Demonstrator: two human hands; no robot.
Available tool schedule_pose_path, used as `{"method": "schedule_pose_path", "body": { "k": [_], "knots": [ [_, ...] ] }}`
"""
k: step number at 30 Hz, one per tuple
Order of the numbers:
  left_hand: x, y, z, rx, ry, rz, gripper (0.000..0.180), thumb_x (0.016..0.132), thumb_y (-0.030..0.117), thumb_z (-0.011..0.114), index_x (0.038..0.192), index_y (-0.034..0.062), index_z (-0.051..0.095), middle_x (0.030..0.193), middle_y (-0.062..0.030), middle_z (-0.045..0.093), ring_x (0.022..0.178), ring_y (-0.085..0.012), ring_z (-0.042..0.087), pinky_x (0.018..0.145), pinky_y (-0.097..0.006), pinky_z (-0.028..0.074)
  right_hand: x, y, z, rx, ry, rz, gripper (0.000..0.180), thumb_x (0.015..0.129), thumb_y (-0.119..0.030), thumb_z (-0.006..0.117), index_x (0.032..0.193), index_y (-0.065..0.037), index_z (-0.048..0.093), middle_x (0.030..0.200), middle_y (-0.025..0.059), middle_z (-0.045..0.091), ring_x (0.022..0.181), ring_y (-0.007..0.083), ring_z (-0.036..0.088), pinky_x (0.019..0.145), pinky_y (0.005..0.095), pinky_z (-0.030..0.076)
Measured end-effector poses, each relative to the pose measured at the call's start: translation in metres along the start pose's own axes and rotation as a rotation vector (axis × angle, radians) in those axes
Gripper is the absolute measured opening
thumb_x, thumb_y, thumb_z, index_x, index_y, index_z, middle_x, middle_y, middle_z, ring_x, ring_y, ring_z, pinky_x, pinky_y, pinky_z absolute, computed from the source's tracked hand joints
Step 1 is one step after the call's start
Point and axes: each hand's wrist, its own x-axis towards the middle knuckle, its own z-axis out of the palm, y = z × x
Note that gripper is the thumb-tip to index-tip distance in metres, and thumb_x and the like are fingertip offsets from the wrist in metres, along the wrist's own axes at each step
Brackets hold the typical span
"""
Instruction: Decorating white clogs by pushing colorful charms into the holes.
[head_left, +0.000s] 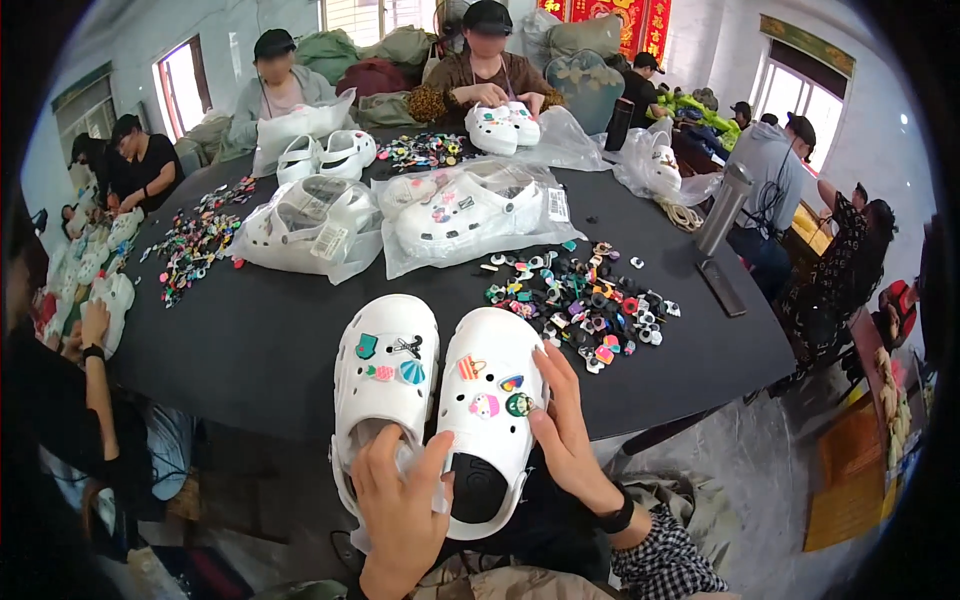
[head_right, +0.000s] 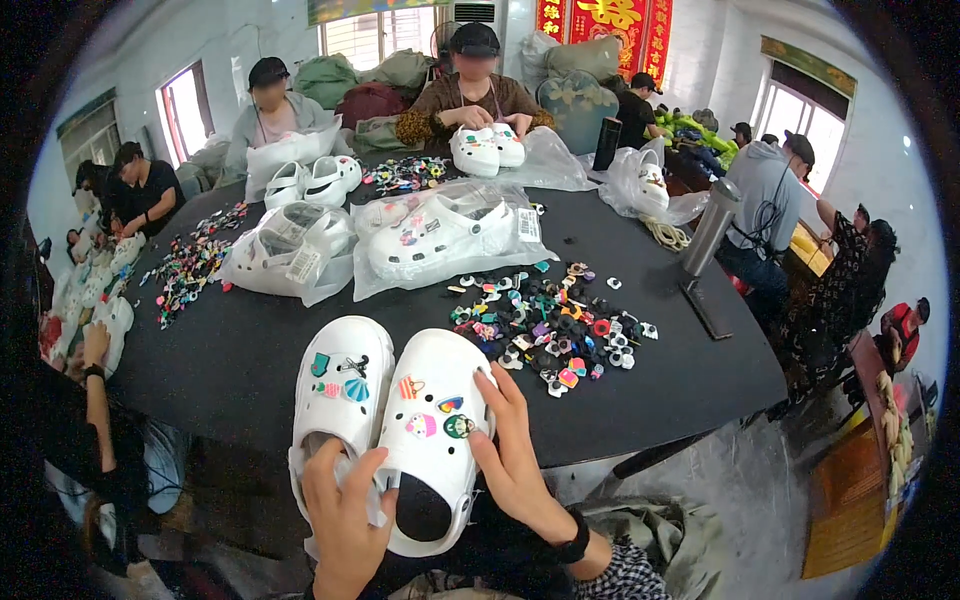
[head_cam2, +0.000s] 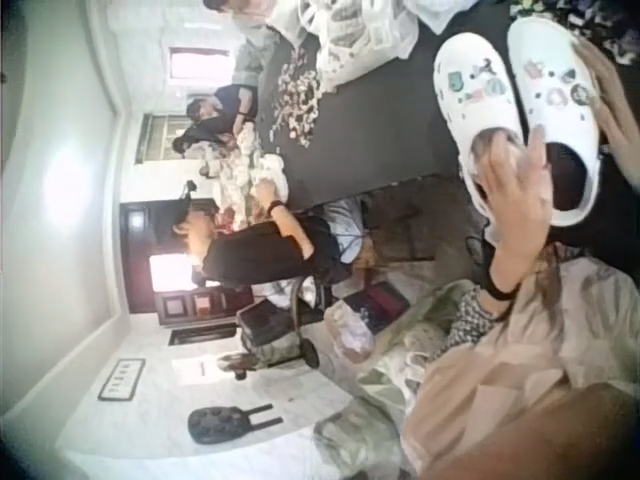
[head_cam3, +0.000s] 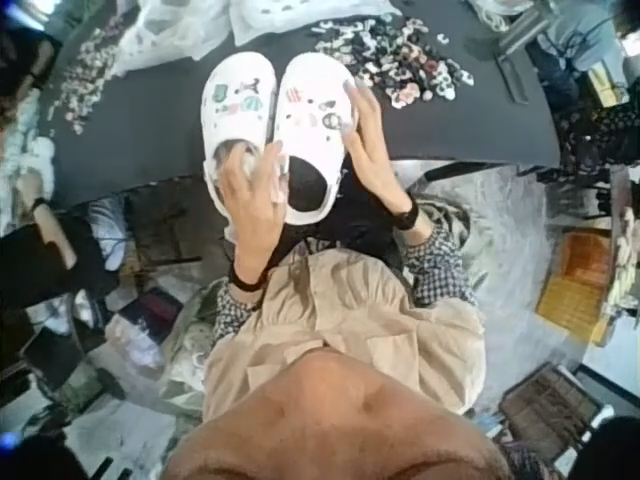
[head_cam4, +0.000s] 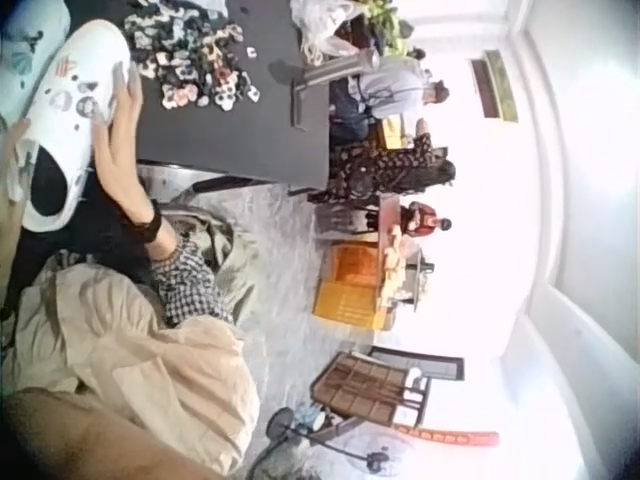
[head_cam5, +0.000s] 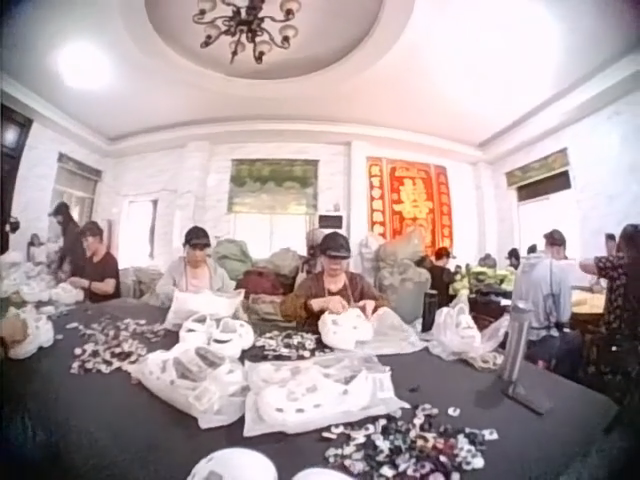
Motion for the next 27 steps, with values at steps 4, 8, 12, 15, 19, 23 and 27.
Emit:
{"method": "schedule_pose_path", "body": {
  "k": [4, 8, 12, 15, 19, 23, 27],
  "knots": [
    [0.003, 0.004, 0.001, -0.008, 0.014, -0.028, 0.064, 0.068, 0.002, 0.079, 0.127, 0.0133, 0.056, 0.123, -0.0178, 0.048, 0.112, -0.0393, 0.048, 0.096, -0.05, 0.037, 0.006, 0.006, 0.006, 0.047, -0.007, -0.038, 0.053, 0.097, -0.011, 0.049, 0.148, -0.001, 0.041, 0.156, 0.0224, 0.028, 0.145, 0.035, 0.027, 0.118, 0.0443, 0.022],
    [0.008, 0.01, 0.006, 0.04, 0.016, -0.03, 0.065, 0.068, 0.003, 0.079, 0.128, 0.0119, 0.056, 0.117, -0.0156, 0.05, 0.11, -0.0379, 0.05, 0.095, -0.049, 0.038, 0.009, 0.018, 0.009, 0.06, 0.027, -0.05, 0.053, 0.097, -0.012, 0.049, 0.148, -0.001, 0.042, 0.156, 0.0221, 0.029, 0.145, 0.0348, 0.028, 0.118, 0.0443, 0.023],
    [0.011, 0.011, 0.005, 0.089, -0.002, -0.082, 0.065, 0.071, 0.005, 0.078, 0.132, 0.0102, 0.056, 0.112, -0.015, 0.05, 0.107, -0.0369, 0.052, 0.093, -0.049, 0.039, 0.008, 0.018, 0.013, 0.03, 0.054, -0.064, 0.052, 0.097, -0.014, 0.048, 0.148, -0.001, 0.042, 0.156, 0.0217, 0.029, 0.145, 0.0347, 0.029, 0.117, 0.0443, 0.024],
    [0.014, 0.011, 0.001, 0.098, -0.03, -0.074, 0.063, 0.072, 0.006, 0.077, 0.132, 0.0095, 0.056, 0.108, -0.0153, 0.05, 0.102, -0.0371, 0.053, 0.09, -0.049, 0.04, 0.007, 0.017, 0.009, 0.036, 0.059, -0.059, 0.052, 0.097, -0.015, 0.049, 0.148, -0.002, 0.043, 0.156, 0.0219, 0.029, 0.145, 0.0349, 0.028, 0.117, 0.0447, 0.024],
    [0.02, 0.014, -0.011, 0.132, -0.137, -0.089, 0.06, 0.072, 0.006, 0.077, 0.129, 0.0082, 0.058, 0.102, -0.0165, 0.05, 0.095, -0.0381, 0.054, 0.084, -0.049, 0.042, 0.004, 0.019, 0.007, 0.049, 0.04, -0.059, 0.053, 0.098, -0.017, 0.049, 0.148, -0.002, 0.043, 0.158, 0.0221, 0.027, 0.146, 0.0354, 0.027, 0.118, 0.0455, 0.024],
    [0.014, 0.011, -0.007, 0.144, -0.108, -0.089, 0.059, 0.072, 0.007, 0.077, 0.128, 0.0074, 0.059, 0.1, -0.0167, 0.05, 0.094, -0.0392, 0.054, 0.083, -0.05, 0.043, 0.003, 0.019, 0.006, 0.053, 0.02, -0.071, 0.053, 0.098, -0.018, 0.049, 0.148, -0.003, 0.043, 0.158, 0.0222, 0.026, 0.147, 0.036, 0.026, 0.118, 0.0457, 0.024],
    [0.002, 0.009, 0.004, 0.227, 0.012, -0.069, 0.055, 0.072, 0.014, 0.076, 0.124, 0.0073, 0.062, 0.096, -0.0137, 0.049, 0.09, -0.0355, 0.055, 0.081, -0.047, 0.042, 0.004, 0.015, 0.006, 0.025, 0.007, -0.089, 0.053, 0.099, -0.018, 0.047, 0.149, -0.001, 0.04, 0.159, 0.0227, 0.023, 0.148, 0.0366, 0.024, 0.118, 0.0458, 0.022]
  ]
}}
